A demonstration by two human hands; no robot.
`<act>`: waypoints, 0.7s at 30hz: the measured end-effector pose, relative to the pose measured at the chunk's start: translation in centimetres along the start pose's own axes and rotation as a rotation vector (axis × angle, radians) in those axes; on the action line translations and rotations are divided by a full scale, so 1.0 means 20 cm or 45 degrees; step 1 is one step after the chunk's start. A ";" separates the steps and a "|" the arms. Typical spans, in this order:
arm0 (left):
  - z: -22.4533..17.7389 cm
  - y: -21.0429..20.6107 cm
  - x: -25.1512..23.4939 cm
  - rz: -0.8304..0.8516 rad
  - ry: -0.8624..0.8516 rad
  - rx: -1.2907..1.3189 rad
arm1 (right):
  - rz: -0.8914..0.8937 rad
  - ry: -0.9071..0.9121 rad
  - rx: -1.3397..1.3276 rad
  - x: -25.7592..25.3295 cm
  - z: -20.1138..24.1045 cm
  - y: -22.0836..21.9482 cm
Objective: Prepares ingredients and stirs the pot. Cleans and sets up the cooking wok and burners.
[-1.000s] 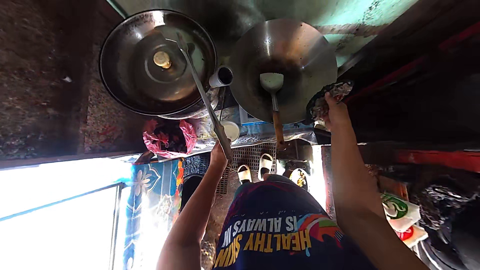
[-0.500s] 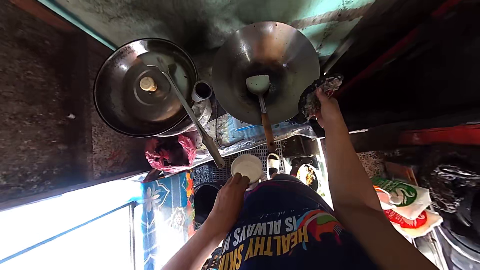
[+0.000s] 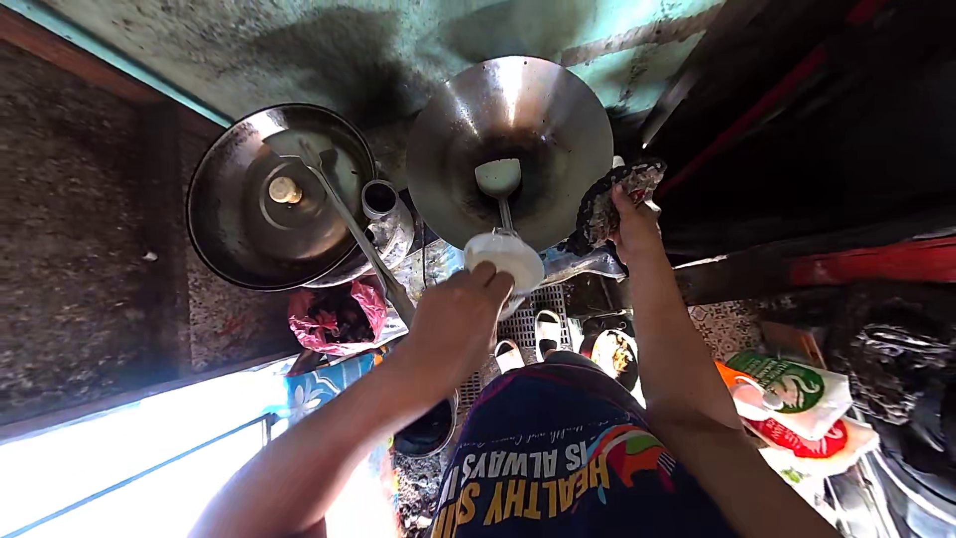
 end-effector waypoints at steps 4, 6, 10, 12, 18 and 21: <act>0.01 0.04 -0.30 0.253 0.154 -0.162 | 0.018 -0.008 0.004 0.01 0.01 -0.01; 0.00 0.03 -0.43 0.407 0.234 -0.266 | 0.021 -0.023 0.003 0.02 0.01 -0.01; -0.03 0.01 -0.59 0.489 0.258 -0.427 | 0.026 -0.059 -0.002 0.02 0.00 -0.02; -0.03 0.02 -0.65 0.453 0.245 -0.448 | 0.021 -0.097 0.005 0.03 -0.01 -0.03; 0.09 0.12 -0.70 0.221 0.311 -0.344 | 0.074 -0.125 0.004 0.04 -0.03 -0.07; 0.15 0.20 -0.61 0.040 0.292 -0.232 | 0.092 -0.154 0.028 0.04 -0.03 -0.10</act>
Point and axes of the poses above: each hand's wrist, its own x-axis away from the middle knuckle, its own y-axis out of the back of the hand, z = x × y, the point moved 7 cm from there along -x, towards the middle knuckle, and after that the axes turned 11 degrees about x, right-handed, at the moved point
